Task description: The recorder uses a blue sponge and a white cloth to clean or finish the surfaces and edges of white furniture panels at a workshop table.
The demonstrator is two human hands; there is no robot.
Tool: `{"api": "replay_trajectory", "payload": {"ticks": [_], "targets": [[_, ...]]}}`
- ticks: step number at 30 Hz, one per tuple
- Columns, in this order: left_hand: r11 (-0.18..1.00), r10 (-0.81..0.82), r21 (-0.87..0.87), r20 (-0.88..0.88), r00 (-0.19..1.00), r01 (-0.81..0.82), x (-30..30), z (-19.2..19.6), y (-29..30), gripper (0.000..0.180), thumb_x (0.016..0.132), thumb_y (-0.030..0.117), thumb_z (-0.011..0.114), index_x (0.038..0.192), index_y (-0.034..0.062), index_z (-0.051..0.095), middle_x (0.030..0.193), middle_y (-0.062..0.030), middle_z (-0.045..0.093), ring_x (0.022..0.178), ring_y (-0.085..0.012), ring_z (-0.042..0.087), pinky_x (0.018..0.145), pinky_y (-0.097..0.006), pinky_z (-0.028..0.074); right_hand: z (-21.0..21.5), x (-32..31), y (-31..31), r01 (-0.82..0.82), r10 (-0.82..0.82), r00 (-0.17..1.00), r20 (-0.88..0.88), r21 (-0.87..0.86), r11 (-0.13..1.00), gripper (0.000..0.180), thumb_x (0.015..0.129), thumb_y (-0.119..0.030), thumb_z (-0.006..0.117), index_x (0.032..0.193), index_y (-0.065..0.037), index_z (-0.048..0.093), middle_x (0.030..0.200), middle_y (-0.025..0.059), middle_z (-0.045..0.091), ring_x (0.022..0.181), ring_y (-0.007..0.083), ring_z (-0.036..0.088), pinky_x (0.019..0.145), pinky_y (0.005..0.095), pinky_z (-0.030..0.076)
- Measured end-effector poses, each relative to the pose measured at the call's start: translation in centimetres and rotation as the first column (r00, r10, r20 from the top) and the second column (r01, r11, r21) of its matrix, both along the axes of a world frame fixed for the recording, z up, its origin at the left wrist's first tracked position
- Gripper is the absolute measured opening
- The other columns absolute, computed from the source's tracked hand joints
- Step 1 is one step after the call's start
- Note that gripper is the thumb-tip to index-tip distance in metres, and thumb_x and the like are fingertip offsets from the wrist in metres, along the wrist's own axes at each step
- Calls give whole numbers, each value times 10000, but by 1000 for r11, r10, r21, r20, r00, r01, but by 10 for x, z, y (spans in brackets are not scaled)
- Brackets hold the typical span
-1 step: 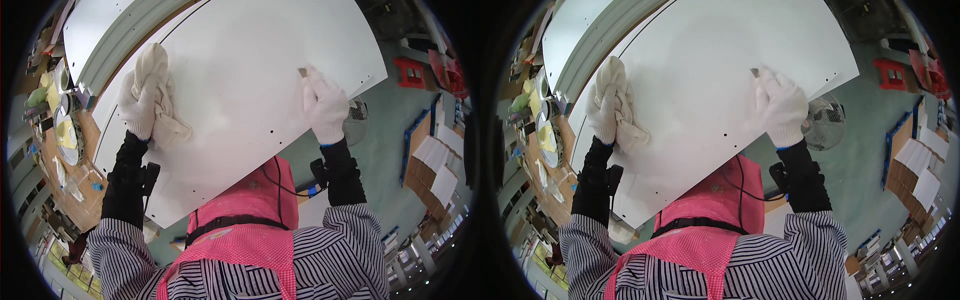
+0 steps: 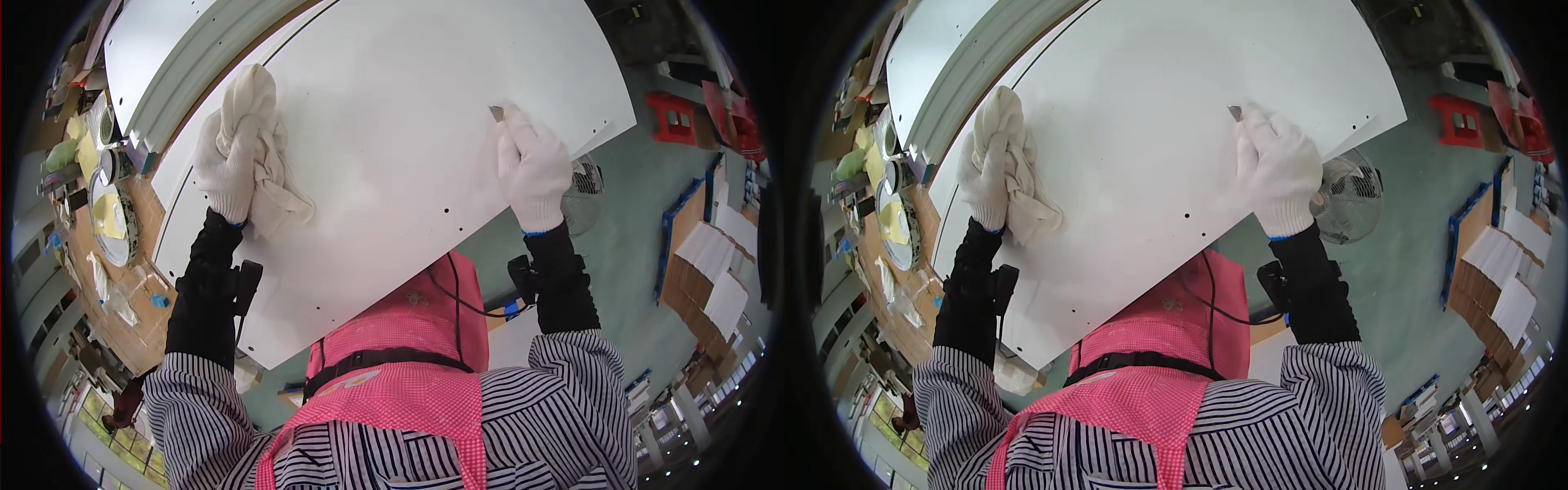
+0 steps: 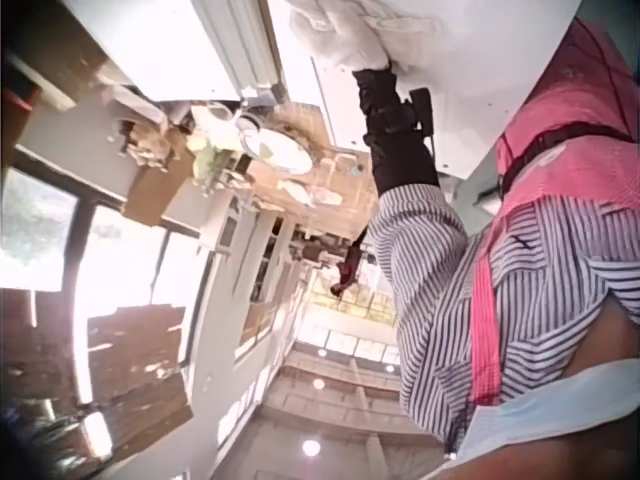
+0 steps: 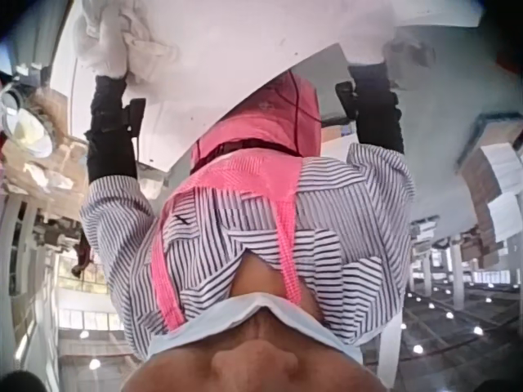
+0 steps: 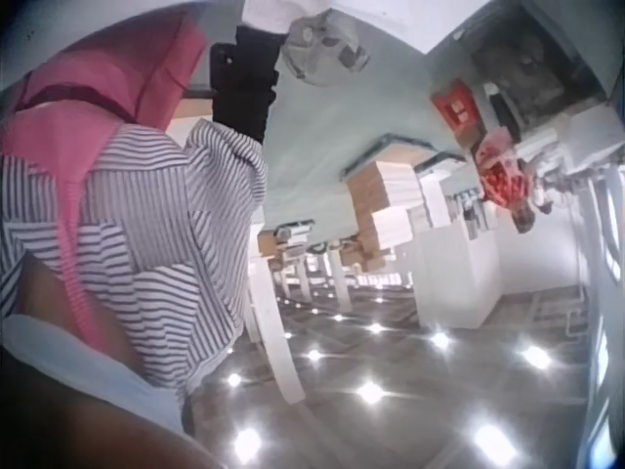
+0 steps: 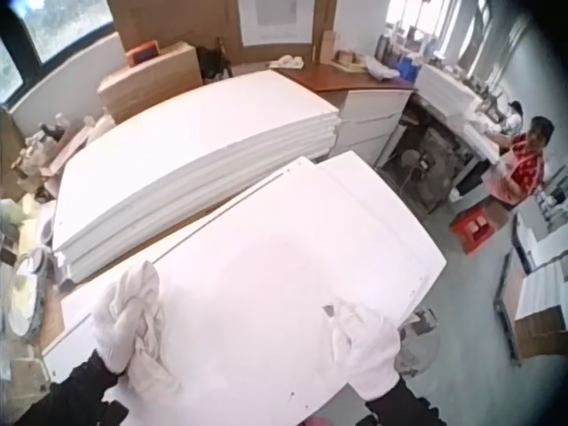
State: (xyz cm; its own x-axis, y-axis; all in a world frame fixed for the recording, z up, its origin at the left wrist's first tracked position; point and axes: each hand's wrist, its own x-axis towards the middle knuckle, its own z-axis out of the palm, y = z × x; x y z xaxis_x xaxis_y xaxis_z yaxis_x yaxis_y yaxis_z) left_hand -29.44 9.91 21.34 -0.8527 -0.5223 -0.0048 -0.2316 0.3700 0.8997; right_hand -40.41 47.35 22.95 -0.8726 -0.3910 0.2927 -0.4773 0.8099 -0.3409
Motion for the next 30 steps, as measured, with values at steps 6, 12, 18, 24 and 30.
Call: {"api": "replay_trajectory", "payload": {"ticks": [6, 12, 18, 24, 30], "targets": [[999, -12, -31, -60, 998, 10, -2, -7, -1, 281, 1027, 167, 637, 1217, -39, 648, 1066, -46, 692, 935, -97, 630, 831, -247, 511, 13, 132, -25, -703, 688, 655, 312, -84, 707, 145, 899, -196, 688, 1016, -123, 731, 705, 44, 567, 692, 288, 623, 640, 436, 531], [998, 40, 47, -29, 999, -39, 8, -4, -8, 361, 972, 204, 698, 1241, -33, 659, 1079, -88, 702, 980, -142, 651, 897, -296, 519, 14, 60, 13, -48, 114, 913, 392, -176, 983, 182, 939, -83, 674, 1104, -28, 729, 899, 100, 706, 737, 300, 637, 649, 416, 524], [998, 43, 49, -35, 998, -41, 1, -10, -5, 368, 975, 210, 698, 1249, -33, 655, 1086, -86, 701, 976, -142, 650, 900, -295, 518, 16, 134, 2, -467, 466, 836, 289, -70, 881, 287, 876, -117, 656, 1145, -143, 754, 741, 57, 566, 671, 266, 603, 571, 430, 481], [1000, 14, 20, -62, 998, -13, 1, -13, -10, 360, 981, 227, 707, 1230, -28, 656, 1081, -78, 698, 975, -133, 644, 895, -290, 517, 8, 119, 23, -174, 212, 933, 292, -153, 973, 317, 866, -129, 730, 1182, -136, 731, 692, 34, 490, 620, 251, 562, 552, 399, 460], [995, 32, 95, -30, 999, -29, 1, -7, -4, 345, 991, 218, 703, 1229, -25, 651, 1077, -66, 696, 969, -117, 641, 880, -276, 518, 7, 129, 32, -157, 182, 941, 285, -106, 982, 390, 834, -135, 770, 1222, -144, 724, 671, 28, 448, 578, 240, 517, 529, 396, 434]]}}
